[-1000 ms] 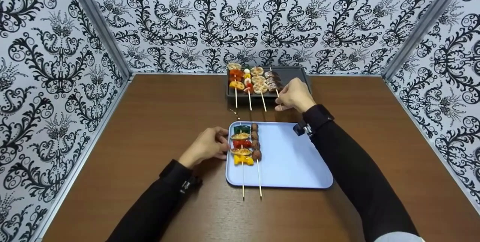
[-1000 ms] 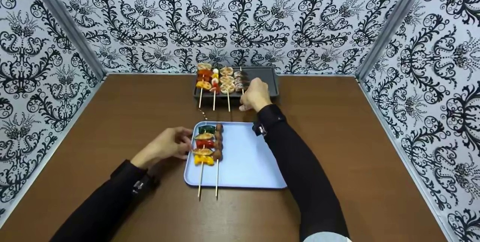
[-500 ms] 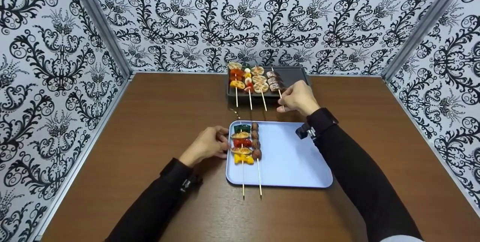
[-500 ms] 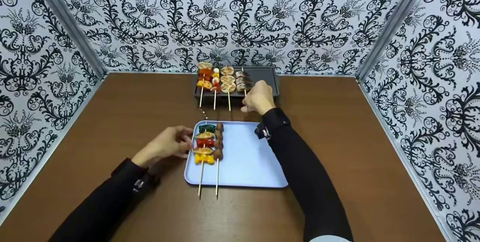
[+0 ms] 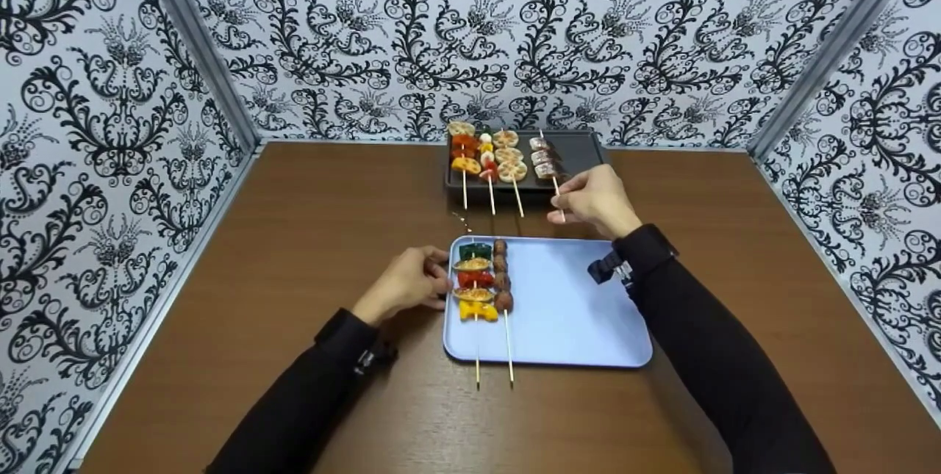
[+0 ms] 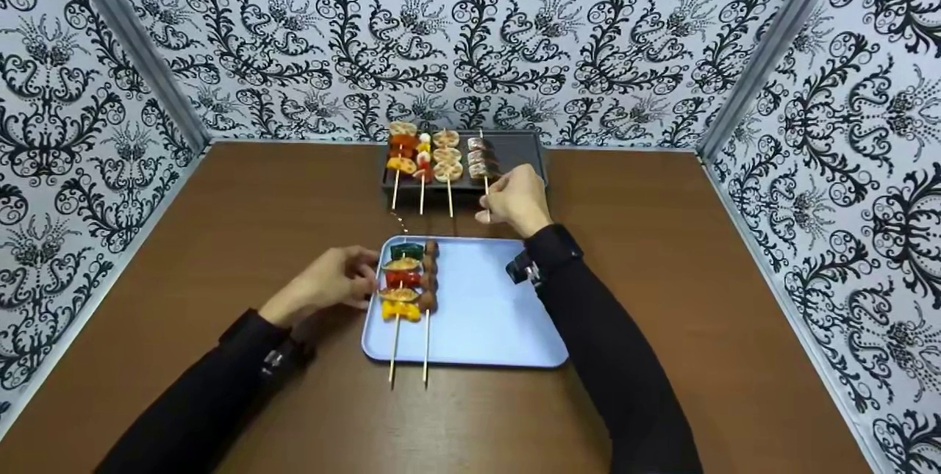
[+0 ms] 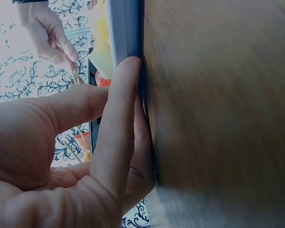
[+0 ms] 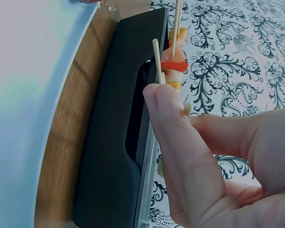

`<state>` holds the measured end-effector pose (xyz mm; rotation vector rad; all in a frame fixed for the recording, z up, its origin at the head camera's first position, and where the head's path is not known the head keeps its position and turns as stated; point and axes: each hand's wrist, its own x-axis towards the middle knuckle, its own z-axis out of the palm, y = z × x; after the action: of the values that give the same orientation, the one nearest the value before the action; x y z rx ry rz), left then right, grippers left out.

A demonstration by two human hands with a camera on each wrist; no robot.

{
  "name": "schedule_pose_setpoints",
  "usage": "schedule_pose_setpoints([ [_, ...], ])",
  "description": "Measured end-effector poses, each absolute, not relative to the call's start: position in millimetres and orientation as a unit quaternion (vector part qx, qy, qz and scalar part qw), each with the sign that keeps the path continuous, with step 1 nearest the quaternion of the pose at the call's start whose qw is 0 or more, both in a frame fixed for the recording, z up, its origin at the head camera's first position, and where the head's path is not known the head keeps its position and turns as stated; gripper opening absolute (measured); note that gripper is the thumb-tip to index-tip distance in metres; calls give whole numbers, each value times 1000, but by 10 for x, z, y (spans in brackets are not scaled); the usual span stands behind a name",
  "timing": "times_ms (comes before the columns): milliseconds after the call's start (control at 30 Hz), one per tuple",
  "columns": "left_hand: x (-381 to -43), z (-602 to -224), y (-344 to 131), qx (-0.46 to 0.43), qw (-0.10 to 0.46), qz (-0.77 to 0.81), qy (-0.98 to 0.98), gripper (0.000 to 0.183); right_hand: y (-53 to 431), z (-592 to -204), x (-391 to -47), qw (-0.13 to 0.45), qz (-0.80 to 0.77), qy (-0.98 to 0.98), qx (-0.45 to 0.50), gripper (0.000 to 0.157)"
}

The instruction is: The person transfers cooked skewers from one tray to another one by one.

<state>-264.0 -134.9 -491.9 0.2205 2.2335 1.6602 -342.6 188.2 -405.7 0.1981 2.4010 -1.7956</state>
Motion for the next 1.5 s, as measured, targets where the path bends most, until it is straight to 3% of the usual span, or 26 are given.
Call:
schedule_pose_setpoints([
  [1000, -2636, -4976, -1380, 78, 155, 580, 796, 52, 2015, -4210, -2726, 69, -645, 761, -15, 25],
  [1500, -2642, -4961, -1348, 78, 158, 579, 796, 52, 2140, -4364, -2339, 83, -648, 757, -4, 28],
])
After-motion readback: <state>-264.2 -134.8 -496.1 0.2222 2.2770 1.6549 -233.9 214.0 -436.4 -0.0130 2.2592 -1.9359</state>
